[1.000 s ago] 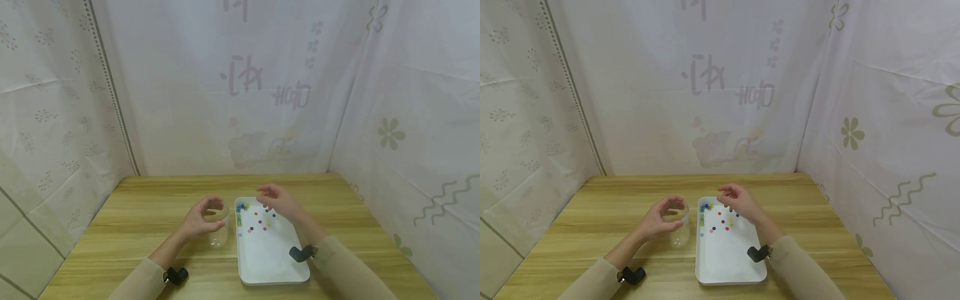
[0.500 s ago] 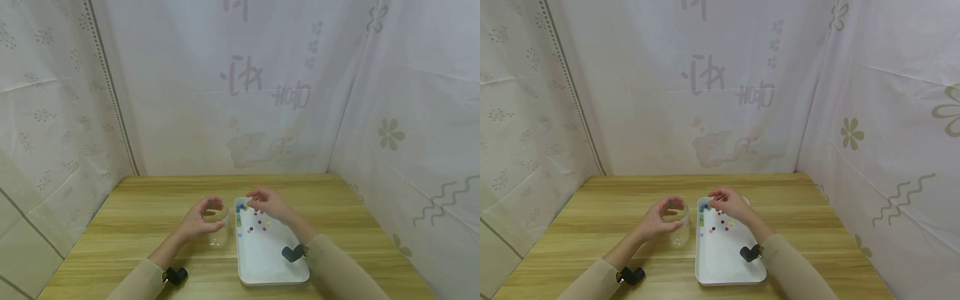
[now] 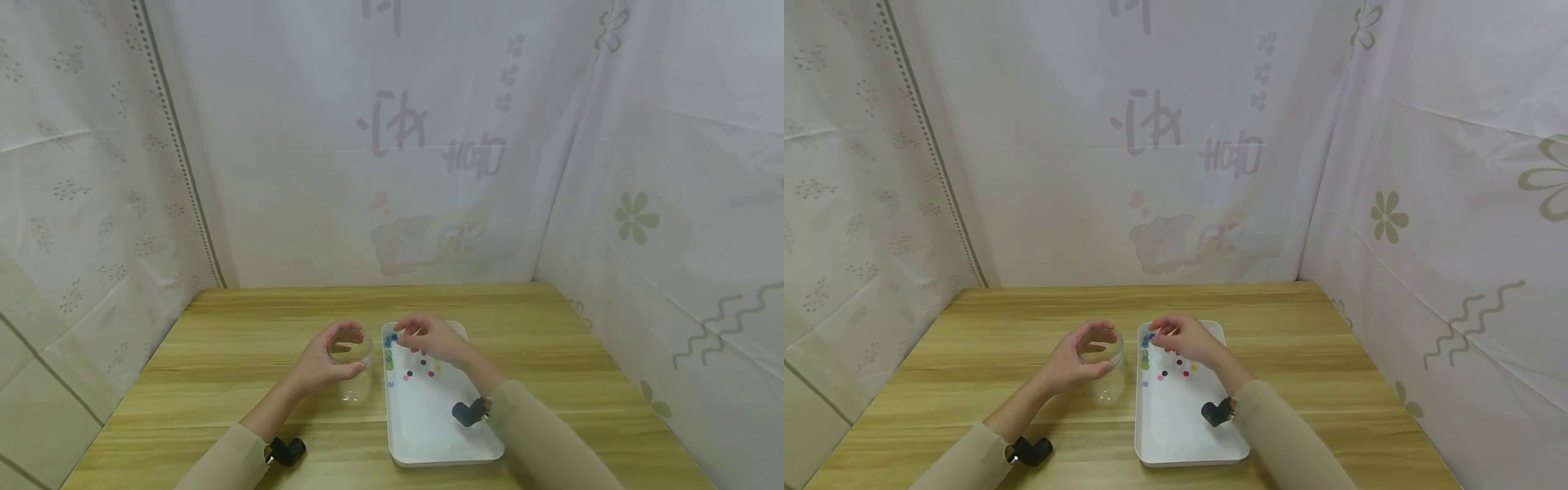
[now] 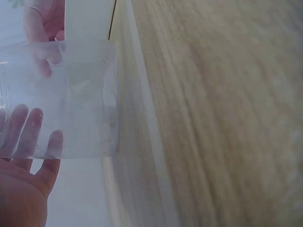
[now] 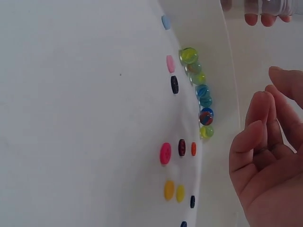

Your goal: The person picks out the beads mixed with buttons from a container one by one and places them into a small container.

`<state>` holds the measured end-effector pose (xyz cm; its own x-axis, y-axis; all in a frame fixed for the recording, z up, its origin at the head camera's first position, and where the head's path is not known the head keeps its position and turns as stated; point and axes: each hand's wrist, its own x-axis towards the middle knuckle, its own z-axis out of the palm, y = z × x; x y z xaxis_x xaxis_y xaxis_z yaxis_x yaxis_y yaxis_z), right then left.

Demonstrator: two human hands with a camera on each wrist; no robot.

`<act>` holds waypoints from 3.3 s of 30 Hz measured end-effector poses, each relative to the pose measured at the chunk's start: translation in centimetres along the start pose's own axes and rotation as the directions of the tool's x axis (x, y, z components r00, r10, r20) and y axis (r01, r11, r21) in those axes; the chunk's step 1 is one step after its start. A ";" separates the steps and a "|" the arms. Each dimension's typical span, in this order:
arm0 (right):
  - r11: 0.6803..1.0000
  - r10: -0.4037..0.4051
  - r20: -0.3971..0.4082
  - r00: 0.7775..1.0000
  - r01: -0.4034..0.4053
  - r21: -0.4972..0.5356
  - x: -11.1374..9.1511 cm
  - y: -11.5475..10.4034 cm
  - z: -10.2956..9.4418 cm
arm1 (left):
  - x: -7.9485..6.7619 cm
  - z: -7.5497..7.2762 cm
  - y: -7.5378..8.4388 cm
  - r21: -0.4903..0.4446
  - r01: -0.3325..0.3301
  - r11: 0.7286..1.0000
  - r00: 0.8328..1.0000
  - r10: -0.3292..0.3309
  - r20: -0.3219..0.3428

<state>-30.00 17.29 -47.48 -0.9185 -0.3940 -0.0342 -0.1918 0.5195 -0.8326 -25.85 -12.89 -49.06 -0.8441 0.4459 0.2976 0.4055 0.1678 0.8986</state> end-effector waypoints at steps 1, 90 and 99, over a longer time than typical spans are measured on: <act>1.000 0.011 0.005 1.000 -0.011 -0.001 0.1 0.1 0.1 | 0.0 0.0 0.0 0.002 -0.003 1.000 1.000 0.003 0.000; 0.989 0.114 0.002 0.993 -0.113 -0.098 2.3 2.4 2.8 | 0.6 0.0 -0.2 0.003 0.031 1.000 1.000 -0.031 0.005; 0.991 0.114 -0.007 0.993 -0.114 -0.067 2.0 1.8 2.4 | 0.4 0.0 0.1 0.001 0.026 1.000 1.000 -0.026 0.005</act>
<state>-31.39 15.61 -50.42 -0.9369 -0.3266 -0.1251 -0.1080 0.6106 -0.7845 -26.14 -12.67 -48.81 -0.8527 0.4459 0.2722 0.3835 0.1804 0.9058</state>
